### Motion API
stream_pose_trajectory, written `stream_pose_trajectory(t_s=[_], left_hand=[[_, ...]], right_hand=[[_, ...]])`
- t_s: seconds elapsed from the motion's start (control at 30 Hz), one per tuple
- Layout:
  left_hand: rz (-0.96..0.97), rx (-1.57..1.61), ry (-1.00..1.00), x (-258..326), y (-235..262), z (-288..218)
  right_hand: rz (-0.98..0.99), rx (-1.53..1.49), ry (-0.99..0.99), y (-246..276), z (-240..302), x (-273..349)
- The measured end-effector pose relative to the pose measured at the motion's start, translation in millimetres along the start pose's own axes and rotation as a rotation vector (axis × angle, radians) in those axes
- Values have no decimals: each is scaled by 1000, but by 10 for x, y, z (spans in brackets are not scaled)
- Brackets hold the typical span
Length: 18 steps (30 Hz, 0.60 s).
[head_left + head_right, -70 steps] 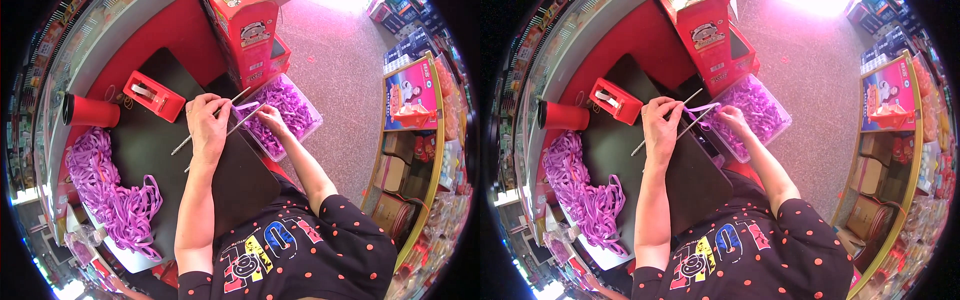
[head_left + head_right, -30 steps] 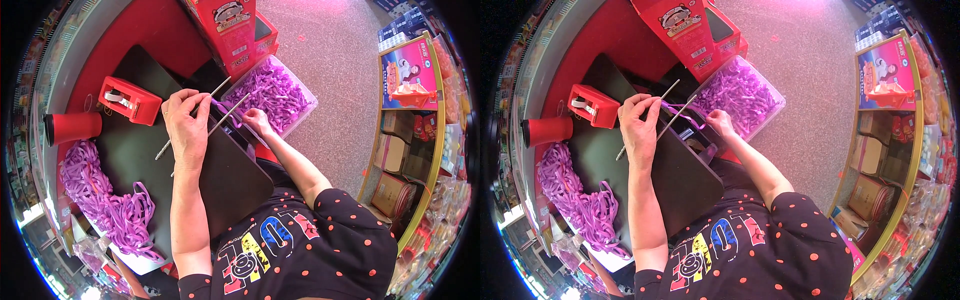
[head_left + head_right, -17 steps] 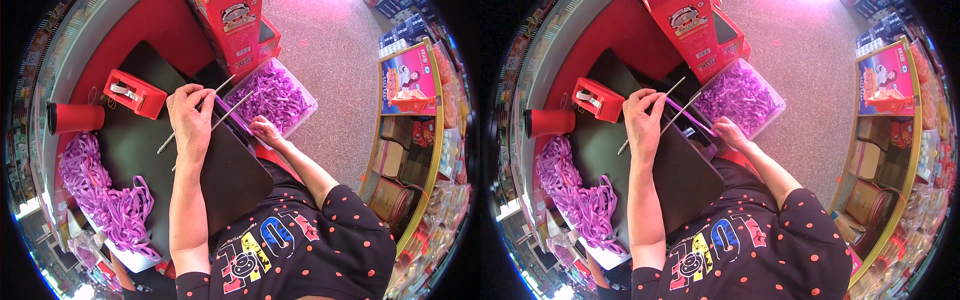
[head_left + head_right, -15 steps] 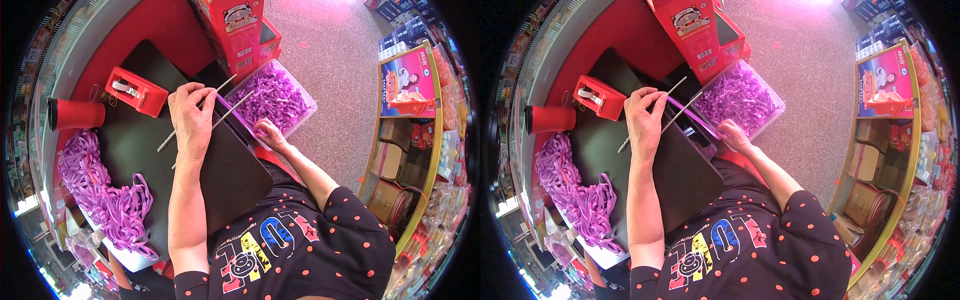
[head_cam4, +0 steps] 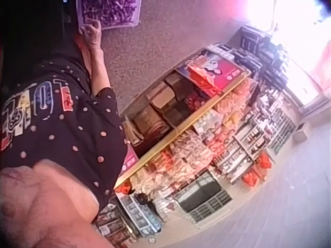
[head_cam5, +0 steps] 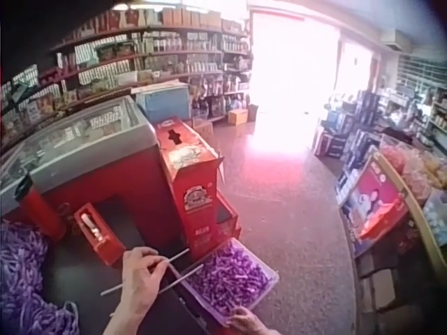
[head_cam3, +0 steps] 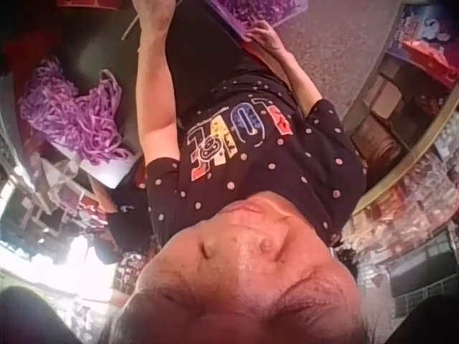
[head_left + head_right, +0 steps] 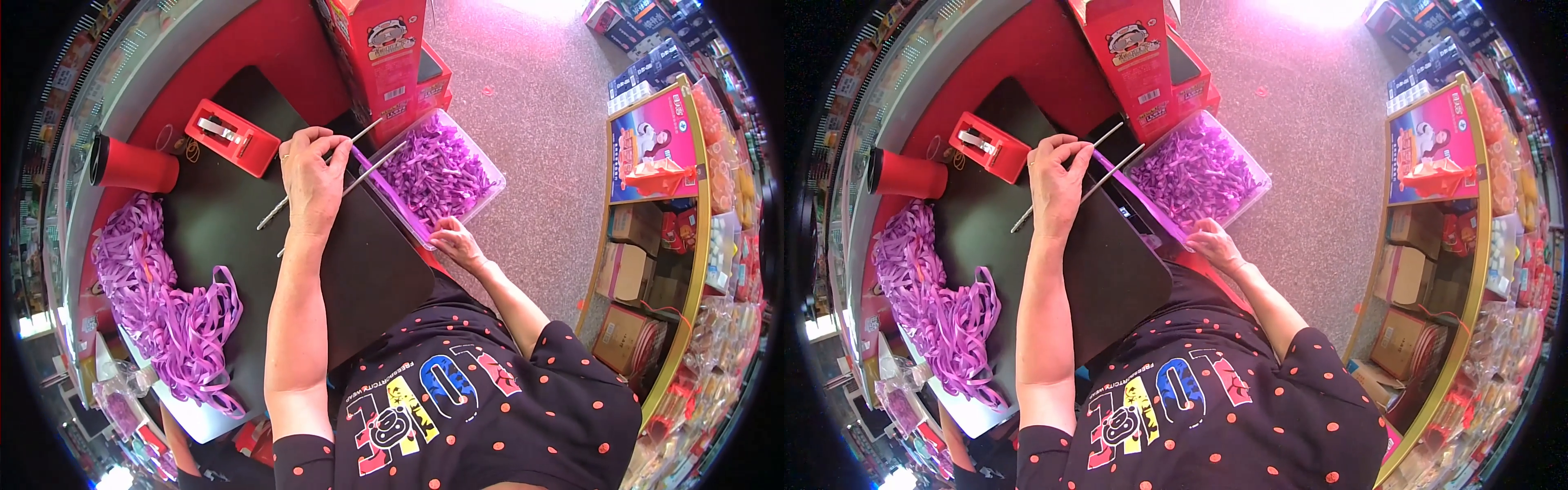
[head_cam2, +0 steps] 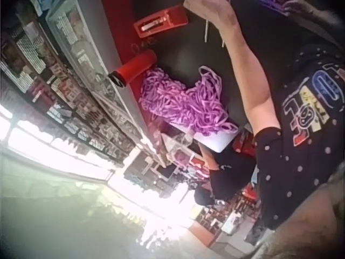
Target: The person is wrapping purple ribbons around metal rods and securing them with tape to create decorative items.
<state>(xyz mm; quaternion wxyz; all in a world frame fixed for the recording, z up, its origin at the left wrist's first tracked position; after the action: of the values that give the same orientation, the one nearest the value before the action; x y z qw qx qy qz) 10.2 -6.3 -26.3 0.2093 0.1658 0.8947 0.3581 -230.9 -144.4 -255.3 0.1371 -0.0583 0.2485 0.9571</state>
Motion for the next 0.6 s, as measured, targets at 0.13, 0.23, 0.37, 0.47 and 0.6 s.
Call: stream_pose_trajectory(t_s=[0.13,0.23,0.37,0.47,0.6], left_hand=[[-21,20,3,-8,-13,13],[-5,19,3,-31,-20,64],[22,9,10,-68,-21,111],[33,2,4,-73,-33,125],[47,-19,16,-80,-40,123]], right_hand=[[-58,1,33,185,191,280],[-88,88,102,456,691,387],[-150,127,164,682,1183,564],[-196,92,166,762,1391,607],[-148,62,268,821,1581,557]])
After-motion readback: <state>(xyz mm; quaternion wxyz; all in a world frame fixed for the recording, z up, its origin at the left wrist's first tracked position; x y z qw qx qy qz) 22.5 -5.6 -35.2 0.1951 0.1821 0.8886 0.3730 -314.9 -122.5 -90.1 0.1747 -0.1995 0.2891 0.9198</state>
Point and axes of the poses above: each hand's wrist, its own x-axis away from the middle knuckle, its own y-axis out of the back of the hand, z = x × y, the point moved 2 cm from there along -x, towards the middle knuckle, and after that the axes turned 8 degrees about y, right-handed, at the moved point
